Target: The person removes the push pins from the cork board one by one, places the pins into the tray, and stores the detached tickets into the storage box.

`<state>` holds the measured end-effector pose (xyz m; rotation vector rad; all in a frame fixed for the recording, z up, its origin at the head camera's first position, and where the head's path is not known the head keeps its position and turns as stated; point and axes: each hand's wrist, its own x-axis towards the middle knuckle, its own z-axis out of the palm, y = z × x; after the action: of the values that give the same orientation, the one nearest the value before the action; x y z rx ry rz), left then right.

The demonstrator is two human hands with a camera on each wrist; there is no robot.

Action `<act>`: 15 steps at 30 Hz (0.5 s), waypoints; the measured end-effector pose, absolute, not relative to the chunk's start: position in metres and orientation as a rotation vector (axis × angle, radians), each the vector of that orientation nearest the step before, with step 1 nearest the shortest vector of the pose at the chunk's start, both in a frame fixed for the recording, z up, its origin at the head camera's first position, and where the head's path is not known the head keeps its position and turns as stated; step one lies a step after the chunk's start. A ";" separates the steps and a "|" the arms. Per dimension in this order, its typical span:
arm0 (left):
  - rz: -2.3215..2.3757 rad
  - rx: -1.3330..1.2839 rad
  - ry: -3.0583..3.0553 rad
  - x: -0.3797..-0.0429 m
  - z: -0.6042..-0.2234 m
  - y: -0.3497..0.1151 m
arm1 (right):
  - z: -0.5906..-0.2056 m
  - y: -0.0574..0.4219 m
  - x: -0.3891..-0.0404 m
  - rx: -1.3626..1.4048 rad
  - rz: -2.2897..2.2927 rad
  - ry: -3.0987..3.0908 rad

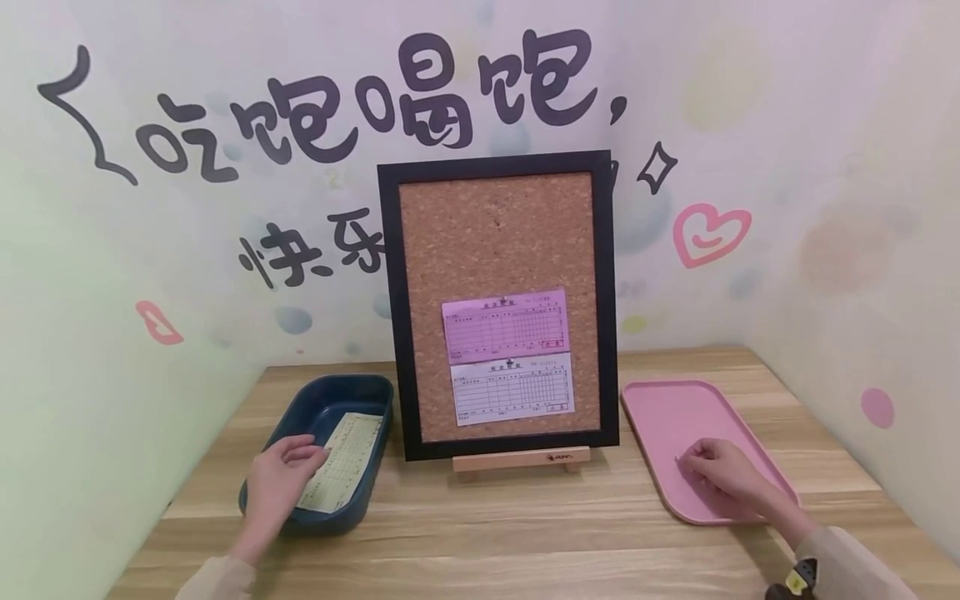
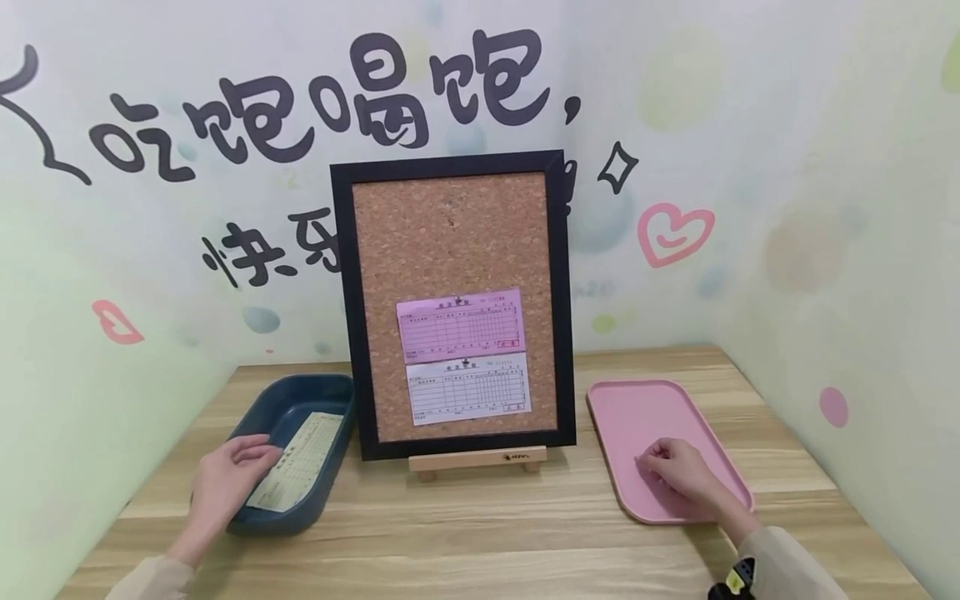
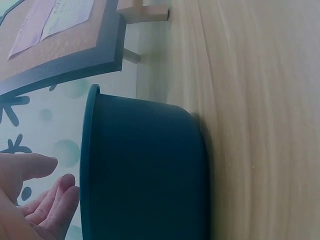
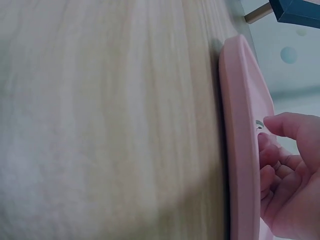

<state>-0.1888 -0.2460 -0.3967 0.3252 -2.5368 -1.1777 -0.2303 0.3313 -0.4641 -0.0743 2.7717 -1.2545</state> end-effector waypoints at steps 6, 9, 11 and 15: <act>-1.176 0.280 -2.516 -0.193 -0.393 -0.238 | -0.461 0.331 -0.230 -0.034 -1.283 2.744; -1.181 0.263 -2.508 -0.195 -0.391 -0.233 | -0.459 0.332 -0.230 -0.035 -1.267 2.746; -1.184 0.245 -2.494 -0.197 -0.389 -0.229 | -0.457 0.332 -0.231 -0.058 -1.263 2.746; -1.199 0.208 -2.478 -0.201 -0.382 -0.219 | -0.450 0.335 -0.234 -0.138 -1.257 2.763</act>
<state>-0.2014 -0.2194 -0.3824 0.2079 -2.4775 -1.1990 -0.2340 0.3345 -0.4499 -0.1375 2.7630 -1.2574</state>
